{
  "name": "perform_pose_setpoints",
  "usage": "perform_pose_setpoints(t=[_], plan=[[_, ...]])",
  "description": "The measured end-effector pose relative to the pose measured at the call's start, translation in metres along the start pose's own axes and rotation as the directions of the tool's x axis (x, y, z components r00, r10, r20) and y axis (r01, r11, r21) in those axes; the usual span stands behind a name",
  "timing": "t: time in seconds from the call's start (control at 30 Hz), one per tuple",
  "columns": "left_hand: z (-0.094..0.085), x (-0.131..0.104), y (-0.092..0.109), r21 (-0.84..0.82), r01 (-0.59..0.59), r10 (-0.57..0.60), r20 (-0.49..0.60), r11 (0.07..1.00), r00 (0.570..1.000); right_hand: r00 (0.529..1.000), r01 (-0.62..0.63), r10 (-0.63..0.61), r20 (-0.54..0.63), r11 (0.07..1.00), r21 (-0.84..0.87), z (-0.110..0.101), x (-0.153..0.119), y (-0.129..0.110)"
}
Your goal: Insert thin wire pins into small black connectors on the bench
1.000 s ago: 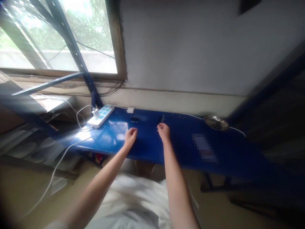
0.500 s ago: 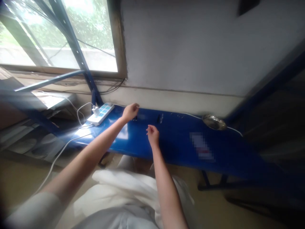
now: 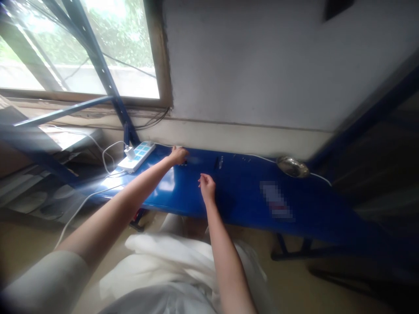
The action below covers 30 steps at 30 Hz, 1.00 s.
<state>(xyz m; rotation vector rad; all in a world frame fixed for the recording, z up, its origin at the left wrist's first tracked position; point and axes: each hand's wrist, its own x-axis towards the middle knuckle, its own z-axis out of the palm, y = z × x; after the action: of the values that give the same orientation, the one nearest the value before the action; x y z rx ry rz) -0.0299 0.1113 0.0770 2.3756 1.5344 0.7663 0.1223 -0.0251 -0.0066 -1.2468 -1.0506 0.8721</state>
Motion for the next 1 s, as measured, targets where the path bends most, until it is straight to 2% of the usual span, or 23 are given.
perform_pose_setpoints(t=[0.1,0.3,0.5,0.87,1.0], plan=[[-0.0002,-0.0002,-0.0012,0.109,-0.040,0.021,0.171,0.993,0.985,1.000,0.001,-0.001,0.009,1.000,-0.001,0.0005,-0.0002,0.0011],[-0.0036,-0.0015,-0.0013,0.136,-0.033,0.007,0.187,0.990,0.982,1.000,0.005,-0.005,0.016,0.999,-0.034,-0.0009,-0.0017,0.0019],[-0.0064,-0.0001,0.0023,0.324,-0.087,-0.024,0.323,0.942,0.946,1.000,0.003,-0.002,0.017,0.999,-0.033,-0.0010,-0.0016,0.0041],[-0.0011,-0.0017,0.0009,0.316,-0.113,0.009,0.312,0.942,0.950,1.000,-0.004,0.004,0.016,0.999,-0.035,-0.0020,-0.0026,0.0036],[-0.0032,-0.0022,0.0023,0.261,-0.106,0.036,0.261,0.959,0.965,1.000,-0.010,0.010,0.012,0.999,-0.039,-0.0020,-0.0022,0.0033]])
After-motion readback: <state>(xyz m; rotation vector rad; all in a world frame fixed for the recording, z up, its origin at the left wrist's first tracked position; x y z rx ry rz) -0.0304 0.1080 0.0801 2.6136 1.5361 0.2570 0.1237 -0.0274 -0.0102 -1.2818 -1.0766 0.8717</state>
